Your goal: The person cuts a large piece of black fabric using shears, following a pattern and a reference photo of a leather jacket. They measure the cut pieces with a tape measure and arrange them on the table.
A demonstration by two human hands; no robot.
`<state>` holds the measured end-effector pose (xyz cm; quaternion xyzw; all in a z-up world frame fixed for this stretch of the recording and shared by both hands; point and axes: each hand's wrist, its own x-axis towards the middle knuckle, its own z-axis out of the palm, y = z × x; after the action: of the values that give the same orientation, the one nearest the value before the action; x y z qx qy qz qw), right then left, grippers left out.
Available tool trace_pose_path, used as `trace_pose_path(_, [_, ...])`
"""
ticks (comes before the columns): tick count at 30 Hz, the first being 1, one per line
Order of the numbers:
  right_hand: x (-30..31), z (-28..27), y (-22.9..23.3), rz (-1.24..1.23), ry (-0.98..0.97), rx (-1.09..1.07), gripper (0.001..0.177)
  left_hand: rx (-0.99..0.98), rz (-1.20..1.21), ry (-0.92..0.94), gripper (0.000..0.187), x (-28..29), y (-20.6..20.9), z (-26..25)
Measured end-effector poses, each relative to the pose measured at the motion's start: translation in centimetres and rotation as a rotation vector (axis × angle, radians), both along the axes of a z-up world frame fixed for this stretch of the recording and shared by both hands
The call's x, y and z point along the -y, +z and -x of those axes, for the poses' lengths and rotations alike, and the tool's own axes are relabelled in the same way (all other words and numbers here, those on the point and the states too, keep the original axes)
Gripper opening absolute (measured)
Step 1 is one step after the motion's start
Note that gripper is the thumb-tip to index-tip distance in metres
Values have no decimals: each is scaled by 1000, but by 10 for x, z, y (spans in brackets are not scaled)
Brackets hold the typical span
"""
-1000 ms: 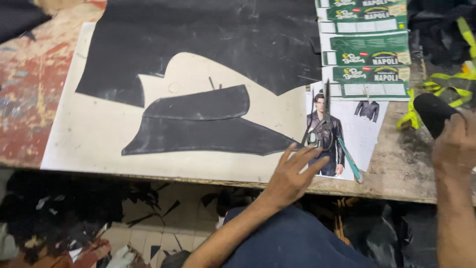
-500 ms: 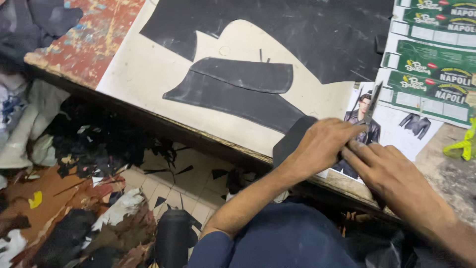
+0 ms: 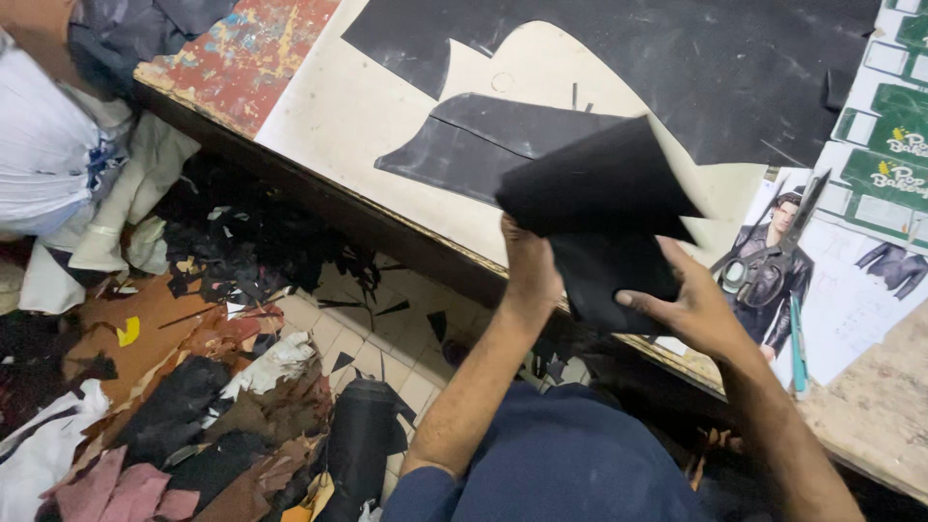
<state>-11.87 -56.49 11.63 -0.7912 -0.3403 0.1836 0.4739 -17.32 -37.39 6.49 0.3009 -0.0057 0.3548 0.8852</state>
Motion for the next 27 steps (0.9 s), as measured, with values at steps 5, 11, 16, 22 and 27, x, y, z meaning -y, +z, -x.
trace_pose_path(5, [-38, -27, -46, 344, -56, -89, 41, -227, 343, 384, 32, -128, -75, -2])
trace_pose_path(11, [-83, -37, -92, 589, -155, 219, 44, -611, 8, 530, 38, -213, -156, 54])
trace_pose_path(16, [-77, 6, -105, 475, -388, 495, 38, -743, -315, 408, 47, -244, -155, 73])
trace_pose_path(22, [-63, 48, -110, 322, -659, 588, 19, -1107, -716, 382, 26, -278, -120, 70])
trace_pose_path(27, [-66, 55, -122, 333, -836, 550, 15, -817, -1083, 501, 16, -291, -96, 68])
